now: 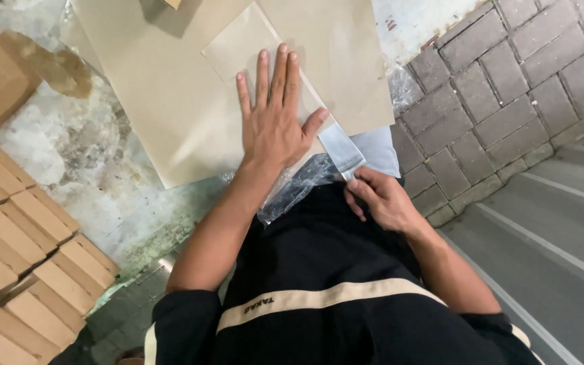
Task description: The person folds a small cardboard box, cuts a sheet of paper with a knife, places the paper inside the box, and closes it. The person repeats this process for several boxes, stacking the finished boxes on the left side of the table.
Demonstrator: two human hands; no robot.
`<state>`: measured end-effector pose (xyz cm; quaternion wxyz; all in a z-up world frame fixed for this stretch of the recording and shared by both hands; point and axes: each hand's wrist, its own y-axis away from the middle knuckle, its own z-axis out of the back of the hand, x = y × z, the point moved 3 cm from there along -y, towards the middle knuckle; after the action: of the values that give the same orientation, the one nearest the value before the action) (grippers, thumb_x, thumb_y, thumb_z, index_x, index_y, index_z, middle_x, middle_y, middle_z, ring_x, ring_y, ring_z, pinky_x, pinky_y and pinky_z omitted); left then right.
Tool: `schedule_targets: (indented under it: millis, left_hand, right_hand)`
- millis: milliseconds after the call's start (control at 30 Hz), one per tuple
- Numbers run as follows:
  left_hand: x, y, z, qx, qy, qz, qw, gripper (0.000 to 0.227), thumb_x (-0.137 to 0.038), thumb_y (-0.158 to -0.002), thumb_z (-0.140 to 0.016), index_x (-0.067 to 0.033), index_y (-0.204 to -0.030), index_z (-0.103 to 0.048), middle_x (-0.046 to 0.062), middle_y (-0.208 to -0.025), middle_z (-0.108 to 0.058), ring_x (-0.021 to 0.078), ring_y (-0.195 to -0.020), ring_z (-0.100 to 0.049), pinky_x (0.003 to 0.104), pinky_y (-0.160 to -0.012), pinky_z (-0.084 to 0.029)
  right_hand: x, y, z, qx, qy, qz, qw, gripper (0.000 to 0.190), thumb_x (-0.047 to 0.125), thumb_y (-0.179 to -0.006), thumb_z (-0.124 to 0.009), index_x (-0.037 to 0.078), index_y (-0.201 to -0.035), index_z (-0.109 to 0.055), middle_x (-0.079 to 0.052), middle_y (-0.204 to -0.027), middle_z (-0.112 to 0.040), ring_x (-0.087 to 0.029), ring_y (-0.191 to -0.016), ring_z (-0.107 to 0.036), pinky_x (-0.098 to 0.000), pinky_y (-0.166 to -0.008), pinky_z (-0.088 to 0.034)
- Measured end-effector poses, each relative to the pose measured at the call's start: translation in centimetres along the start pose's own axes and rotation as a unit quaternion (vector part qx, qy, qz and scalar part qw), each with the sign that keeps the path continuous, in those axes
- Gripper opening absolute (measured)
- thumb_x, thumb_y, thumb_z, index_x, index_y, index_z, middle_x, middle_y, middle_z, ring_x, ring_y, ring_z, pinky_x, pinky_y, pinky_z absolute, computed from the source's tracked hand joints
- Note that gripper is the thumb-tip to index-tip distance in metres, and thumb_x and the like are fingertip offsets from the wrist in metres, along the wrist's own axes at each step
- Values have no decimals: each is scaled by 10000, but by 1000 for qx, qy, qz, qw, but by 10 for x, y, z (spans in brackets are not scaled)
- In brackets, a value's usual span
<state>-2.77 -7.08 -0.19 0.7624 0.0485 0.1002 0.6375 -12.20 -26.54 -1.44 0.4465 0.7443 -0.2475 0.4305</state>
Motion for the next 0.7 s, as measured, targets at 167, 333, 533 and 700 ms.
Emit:
schedule_targets:
  millis: [167, 333, 533, 700]
  left_hand:
    - [0, -7, 1, 13, 12, -8, 1000, 874, -671, -982, -118, -45, -1592, -105, 120, -1657, -58, 310, -1531, -26, 583, -1204, 8]
    - [2, -8, 1, -7, 2, -16, 1000, 872, -672, -989, -139, -38, -1587, -110, 116, -1657, -69, 294, -1537, -47, 562, -1218, -9]
    - [3, -4, -1, 10, 5, -40, 999, 865, -668, -1013, -222, -32, -1582, -80, 118, -1658, -42, 273, -1538, -23, 559, -1223, -14]
    - [4, 4, -13, -36, 94, -91, 991, 919, -674, -988, -381, -25, -1589, -132, 182, -1658, -71, 336, -1541, -30, 583, -1181, 114]
  right_hand:
    - [19, -8, 3, 0, 108, -40, 993, 372, 316, -1038, -423, 92, -758, -522, -15, -512, -520, -97, -451, -454, -227, -537, -386]
    - [25, -11, 11, 16, 61, -9, 998, 338, 278, -1025, -463, 57, -785, -553, -37, -574, -534, -103, -434, -476, -225, -505, -410]
    - [12, -10, 6, 6, 32, 36, 999, 311, 261, -1035, -452, 62, -805, -517, -38, -557, -523, -100, -433, -461, -211, -530, -395]
    - [21, -5, 16, -80, -16, 71, 994, 259, 188, -1037, -464, 44, -857, -583, -89, -488, -563, -177, -428, -590, -284, -508, -428]
